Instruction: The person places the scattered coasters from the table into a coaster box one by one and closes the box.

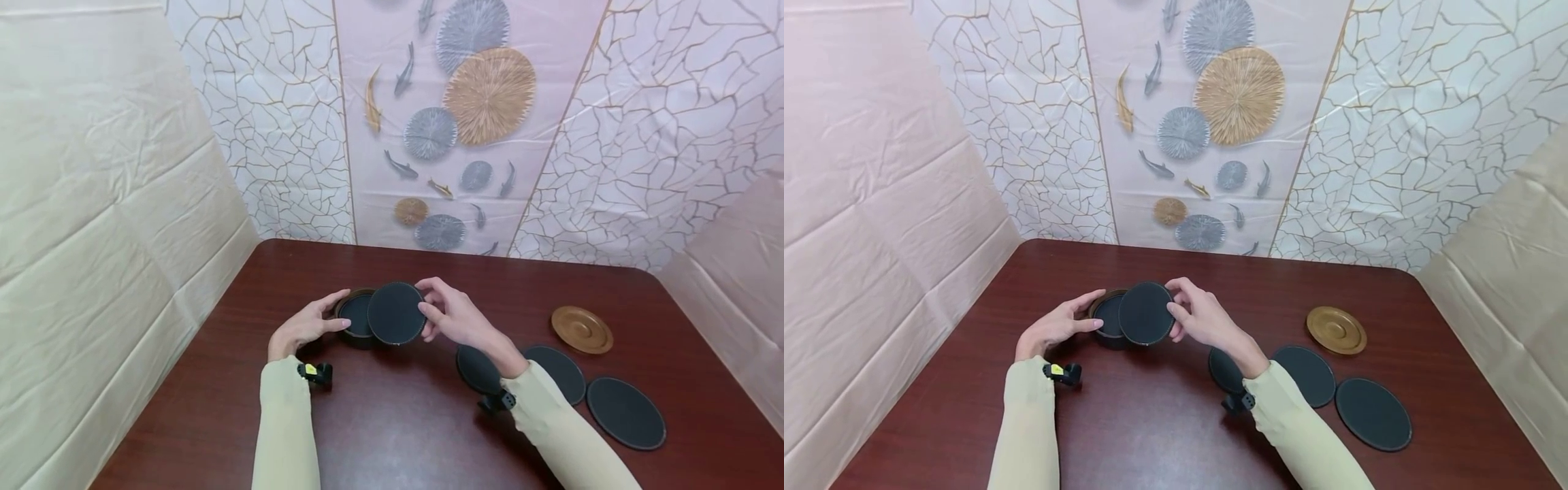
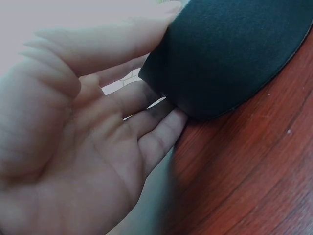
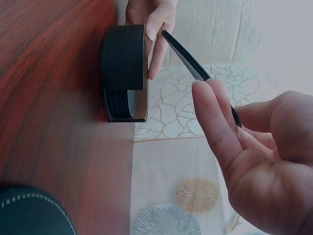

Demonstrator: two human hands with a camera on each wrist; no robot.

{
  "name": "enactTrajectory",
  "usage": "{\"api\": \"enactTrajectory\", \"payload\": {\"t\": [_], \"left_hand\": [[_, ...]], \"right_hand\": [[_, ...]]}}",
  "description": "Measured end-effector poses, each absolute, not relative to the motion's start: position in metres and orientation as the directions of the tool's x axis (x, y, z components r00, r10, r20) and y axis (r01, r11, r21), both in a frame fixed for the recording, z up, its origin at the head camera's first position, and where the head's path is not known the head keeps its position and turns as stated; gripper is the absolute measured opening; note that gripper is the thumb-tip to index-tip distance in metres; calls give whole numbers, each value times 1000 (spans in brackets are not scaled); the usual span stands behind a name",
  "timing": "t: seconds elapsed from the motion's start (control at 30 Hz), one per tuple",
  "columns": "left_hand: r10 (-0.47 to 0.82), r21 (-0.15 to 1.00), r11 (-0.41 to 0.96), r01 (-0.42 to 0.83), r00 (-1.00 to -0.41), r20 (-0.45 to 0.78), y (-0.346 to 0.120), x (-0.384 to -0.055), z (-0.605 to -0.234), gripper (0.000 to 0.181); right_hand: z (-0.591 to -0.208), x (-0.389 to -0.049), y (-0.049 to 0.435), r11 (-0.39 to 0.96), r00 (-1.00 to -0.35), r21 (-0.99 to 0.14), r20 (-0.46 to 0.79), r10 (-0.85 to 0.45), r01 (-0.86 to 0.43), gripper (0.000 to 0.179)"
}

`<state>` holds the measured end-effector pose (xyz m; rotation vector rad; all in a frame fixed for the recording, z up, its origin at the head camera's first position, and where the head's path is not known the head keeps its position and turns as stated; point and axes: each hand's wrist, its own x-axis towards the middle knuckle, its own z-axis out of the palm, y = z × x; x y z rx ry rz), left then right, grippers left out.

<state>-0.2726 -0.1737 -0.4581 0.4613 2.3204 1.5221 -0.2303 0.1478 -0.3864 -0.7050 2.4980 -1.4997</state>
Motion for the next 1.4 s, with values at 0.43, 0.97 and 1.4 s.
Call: {"api": "enactTrajectory", "payload": {"t": [0.43, 0.97, 1.4], "left_hand": [[436, 922, 378, 81, -895, -100, -174, -276, -459, 73], [449, 928, 357, 104, -891, -72, -174, -277, -459, 73], [444, 938, 339, 69, -891, -95, -173, -277, -460, 71]], "right_hand": [[-394, -241, 133, 313, -910, -911, 133, -393, -269, 40], [-404, -252, 119, 267, -939, -947, 82, -335, -178, 36], [-405, -256, 101, 242, -941, -960, 54, -333, -141, 35]]}}
